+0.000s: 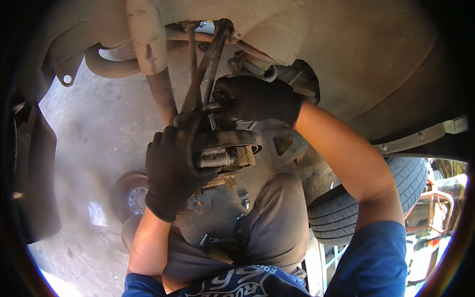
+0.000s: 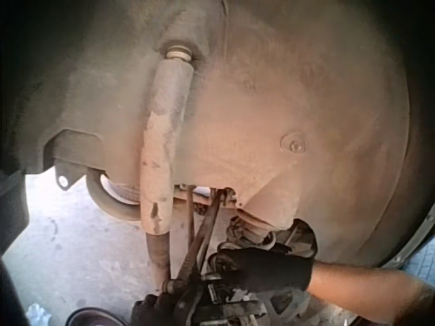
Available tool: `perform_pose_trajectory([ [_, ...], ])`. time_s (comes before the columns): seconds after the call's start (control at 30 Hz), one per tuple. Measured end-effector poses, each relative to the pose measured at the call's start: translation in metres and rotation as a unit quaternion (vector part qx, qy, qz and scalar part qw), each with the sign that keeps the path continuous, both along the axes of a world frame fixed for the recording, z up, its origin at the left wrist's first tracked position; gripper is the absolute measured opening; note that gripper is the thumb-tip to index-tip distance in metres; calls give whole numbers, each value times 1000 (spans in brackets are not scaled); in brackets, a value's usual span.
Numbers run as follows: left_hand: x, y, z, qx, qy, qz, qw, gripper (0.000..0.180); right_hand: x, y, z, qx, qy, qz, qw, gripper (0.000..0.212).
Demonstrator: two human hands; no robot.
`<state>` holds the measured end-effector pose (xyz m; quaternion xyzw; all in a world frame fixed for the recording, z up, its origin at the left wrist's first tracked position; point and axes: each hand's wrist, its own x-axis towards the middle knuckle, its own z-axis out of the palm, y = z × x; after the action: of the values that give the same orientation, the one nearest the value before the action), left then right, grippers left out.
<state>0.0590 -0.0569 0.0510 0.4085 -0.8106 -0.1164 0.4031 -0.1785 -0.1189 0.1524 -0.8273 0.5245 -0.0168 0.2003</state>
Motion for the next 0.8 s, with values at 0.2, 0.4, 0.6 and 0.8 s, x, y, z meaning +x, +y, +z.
perform_pose_trajectory([
  [0.2,0,2,0,3,-4,10,1000,99,5,14,7,-44,91,-21,995,29],
  [0.4,1,1,-1,16,-32,17,999,99,-9,19,-43,-35,-173,-63,982,31],
  [0.6,2,0,-6,-14,-27,9,999,90,-6,15,-14,-94,55,24,994,32],
  [0.8,-1,-3,-2,-6,-49,24,999,83,66,-13,31,-73,343,106,930,29],
])
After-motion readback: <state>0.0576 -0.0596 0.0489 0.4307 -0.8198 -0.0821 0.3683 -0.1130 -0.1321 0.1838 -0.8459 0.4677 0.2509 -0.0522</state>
